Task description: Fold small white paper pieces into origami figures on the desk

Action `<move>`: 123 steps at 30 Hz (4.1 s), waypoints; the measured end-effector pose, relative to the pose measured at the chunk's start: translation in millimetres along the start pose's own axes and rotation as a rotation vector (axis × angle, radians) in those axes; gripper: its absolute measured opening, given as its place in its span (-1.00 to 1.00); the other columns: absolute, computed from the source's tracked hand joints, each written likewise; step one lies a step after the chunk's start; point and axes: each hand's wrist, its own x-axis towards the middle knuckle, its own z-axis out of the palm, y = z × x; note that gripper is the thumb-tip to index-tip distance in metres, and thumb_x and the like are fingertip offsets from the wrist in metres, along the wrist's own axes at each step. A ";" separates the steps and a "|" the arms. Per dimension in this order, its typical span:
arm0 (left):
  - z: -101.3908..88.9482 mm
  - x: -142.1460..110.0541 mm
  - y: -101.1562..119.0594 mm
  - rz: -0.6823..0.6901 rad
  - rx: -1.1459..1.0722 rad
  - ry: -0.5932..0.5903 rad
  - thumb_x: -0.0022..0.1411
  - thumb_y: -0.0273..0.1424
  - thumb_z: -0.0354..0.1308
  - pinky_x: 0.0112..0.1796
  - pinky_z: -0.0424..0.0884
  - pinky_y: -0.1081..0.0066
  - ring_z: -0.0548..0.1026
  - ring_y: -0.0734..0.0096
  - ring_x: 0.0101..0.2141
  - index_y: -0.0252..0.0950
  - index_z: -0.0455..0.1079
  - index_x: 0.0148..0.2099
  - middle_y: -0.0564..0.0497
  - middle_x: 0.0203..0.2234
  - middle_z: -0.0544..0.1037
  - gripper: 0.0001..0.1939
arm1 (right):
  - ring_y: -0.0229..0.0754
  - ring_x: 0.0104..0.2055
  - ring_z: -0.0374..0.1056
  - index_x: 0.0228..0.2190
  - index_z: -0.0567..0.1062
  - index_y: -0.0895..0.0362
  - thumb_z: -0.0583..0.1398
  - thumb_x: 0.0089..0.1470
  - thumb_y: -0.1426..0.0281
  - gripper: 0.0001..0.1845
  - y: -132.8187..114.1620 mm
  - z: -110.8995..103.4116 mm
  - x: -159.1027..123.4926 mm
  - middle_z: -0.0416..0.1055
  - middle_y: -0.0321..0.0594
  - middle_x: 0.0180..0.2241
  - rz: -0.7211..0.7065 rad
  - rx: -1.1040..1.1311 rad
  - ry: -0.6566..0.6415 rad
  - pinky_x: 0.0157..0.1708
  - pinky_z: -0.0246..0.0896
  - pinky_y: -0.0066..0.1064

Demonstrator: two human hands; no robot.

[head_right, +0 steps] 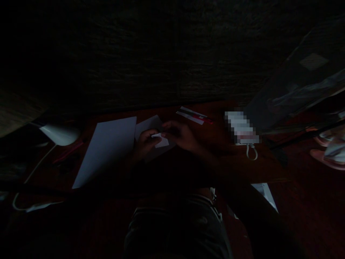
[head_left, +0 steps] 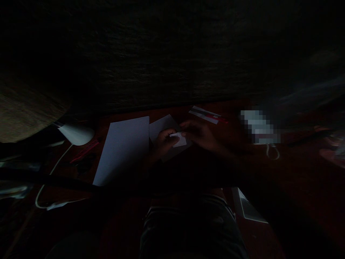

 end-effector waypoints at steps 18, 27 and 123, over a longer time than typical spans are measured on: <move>1.7 -0.7 0.0 0.162 0.067 0.015 0.17 -0.17 0.38 -0.49 0.20 0.46 0.31 0.49 -0.55 -0.25 0.57 -0.29 0.07 -0.53 0.53 -0.75 | -0.25 -0.43 0.33 -0.31 0.51 0.09 0.36 0.13 0.13 -0.71 6.3 -1.9 4.0 0.44 -0.32 -0.46 0.032 0.040 -0.013 -0.40 0.25 -0.39; -5.9 5.7 -6.5 0.064 -0.073 0.143 0.09 -0.16 0.43 -0.46 0.30 0.44 0.43 0.45 -0.51 -0.26 0.63 -0.22 0.03 -0.47 0.60 -0.70 | -0.09 -0.14 0.52 -0.28 0.69 0.05 0.32 0.12 0.34 -0.88 1.8 -9.6 1.5 0.64 -0.18 -0.18 -0.028 -0.026 -0.082 -0.07 0.42 -0.21; 13.4 -1.5 1.5 0.111 -0.117 0.201 0.04 -0.16 0.50 -0.50 0.33 0.49 0.46 0.49 -0.53 -0.19 0.33 -0.24 0.08 -0.45 0.60 -0.57 | -0.16 -0.33 0.45 -0.45 0.51 0.09 0.33 0.04 0.24 -0.80 11.1 6.6 3.3 0.55 -0.23 -0.40 0.042 -0.023 0.133 -0.25 0.37 -0.29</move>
